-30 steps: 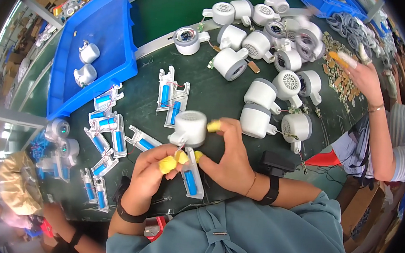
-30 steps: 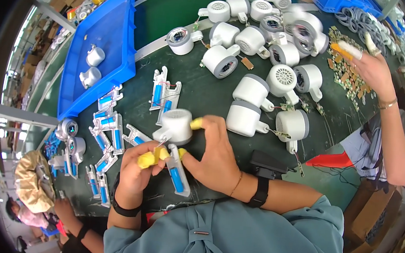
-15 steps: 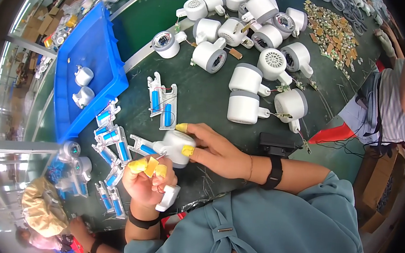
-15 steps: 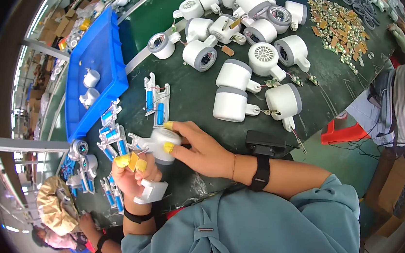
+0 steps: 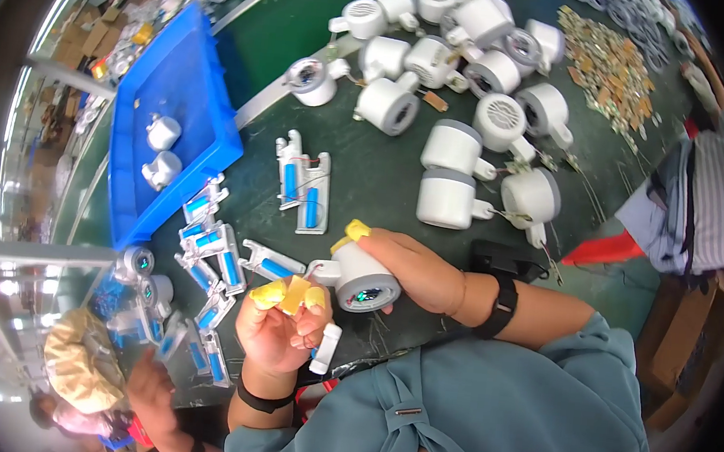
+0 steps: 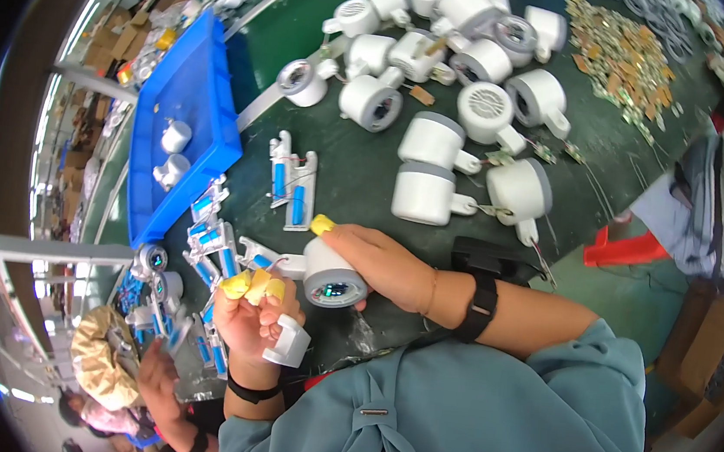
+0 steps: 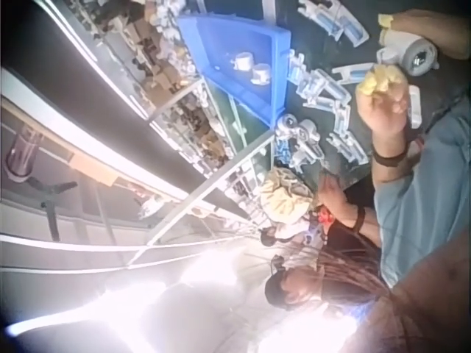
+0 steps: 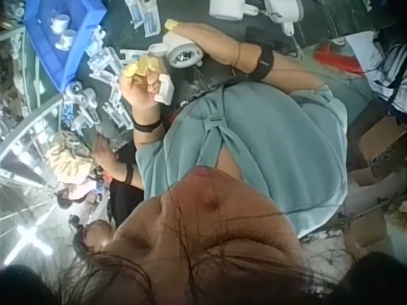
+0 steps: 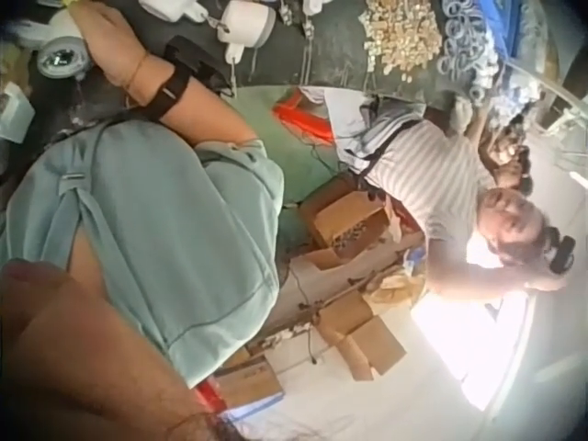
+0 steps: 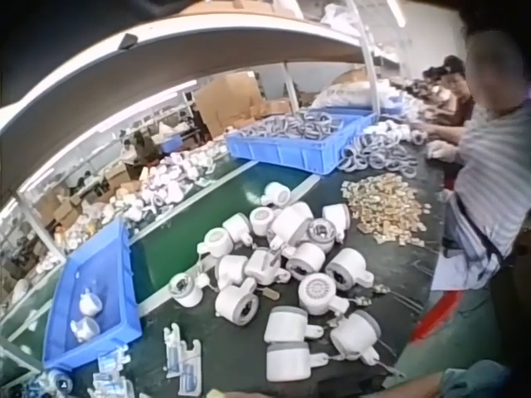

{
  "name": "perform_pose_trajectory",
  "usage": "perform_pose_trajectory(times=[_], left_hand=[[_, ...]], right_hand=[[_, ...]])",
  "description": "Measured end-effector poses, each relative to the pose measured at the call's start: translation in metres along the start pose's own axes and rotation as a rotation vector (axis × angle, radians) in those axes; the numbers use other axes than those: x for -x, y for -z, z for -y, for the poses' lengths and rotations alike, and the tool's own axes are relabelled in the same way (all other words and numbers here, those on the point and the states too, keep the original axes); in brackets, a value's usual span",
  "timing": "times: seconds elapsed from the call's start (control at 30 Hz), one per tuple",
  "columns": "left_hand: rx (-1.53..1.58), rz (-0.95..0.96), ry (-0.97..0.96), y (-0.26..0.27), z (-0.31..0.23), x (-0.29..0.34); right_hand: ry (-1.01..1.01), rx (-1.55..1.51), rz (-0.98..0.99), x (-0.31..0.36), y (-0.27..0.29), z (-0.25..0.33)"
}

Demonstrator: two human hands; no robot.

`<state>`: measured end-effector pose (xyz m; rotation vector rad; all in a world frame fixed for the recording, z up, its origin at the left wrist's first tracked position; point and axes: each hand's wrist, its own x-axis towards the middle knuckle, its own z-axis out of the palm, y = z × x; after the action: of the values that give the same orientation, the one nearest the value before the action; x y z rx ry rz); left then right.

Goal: Assembling small electronic components and plastic housings on a production line.

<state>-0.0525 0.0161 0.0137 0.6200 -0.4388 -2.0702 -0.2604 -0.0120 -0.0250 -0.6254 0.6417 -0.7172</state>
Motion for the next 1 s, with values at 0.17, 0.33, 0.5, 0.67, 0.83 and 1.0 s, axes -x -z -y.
perform_pose_trajectory(times=[0.17, 0.33, 0.5, 0.67, 0.83, 1.0], left_hand=[[-0.155, 0.002, -0.082, 0.000, -0.019, 0.028], [-0.378, -0.363, -0.520, 0.015, -0.087, 0.078], [-0.894, -0.863, -0.769, 0.058, -0.178, 0.122], [-1.413, -1.446, -0.369, 0.095, -0.231, 0.141], [-2.344, -1.270, -0.693, 0.132, -0.210, 0.097], [-2.105, -0.392, -0.567, 0.060, -0.098, 0.026]], right_hand=[[-0.021, 0.075, -0.050, 0.003, -0.006, 0.005], [-0.011, 0.189, -0.061, 0.005, -0.005, 0.001], [-0.002, 0.244, 0.029, 0.002, 0.002, -0.010], [-0.013, 0.309, 0.045, -0.002, 0.002, -0.010], [-0.021, 0.345, 0.002, 0.002, 0.004, -0.016], [0.016, 0.420, 0.016, -0.005, 0.008, -0.021]])
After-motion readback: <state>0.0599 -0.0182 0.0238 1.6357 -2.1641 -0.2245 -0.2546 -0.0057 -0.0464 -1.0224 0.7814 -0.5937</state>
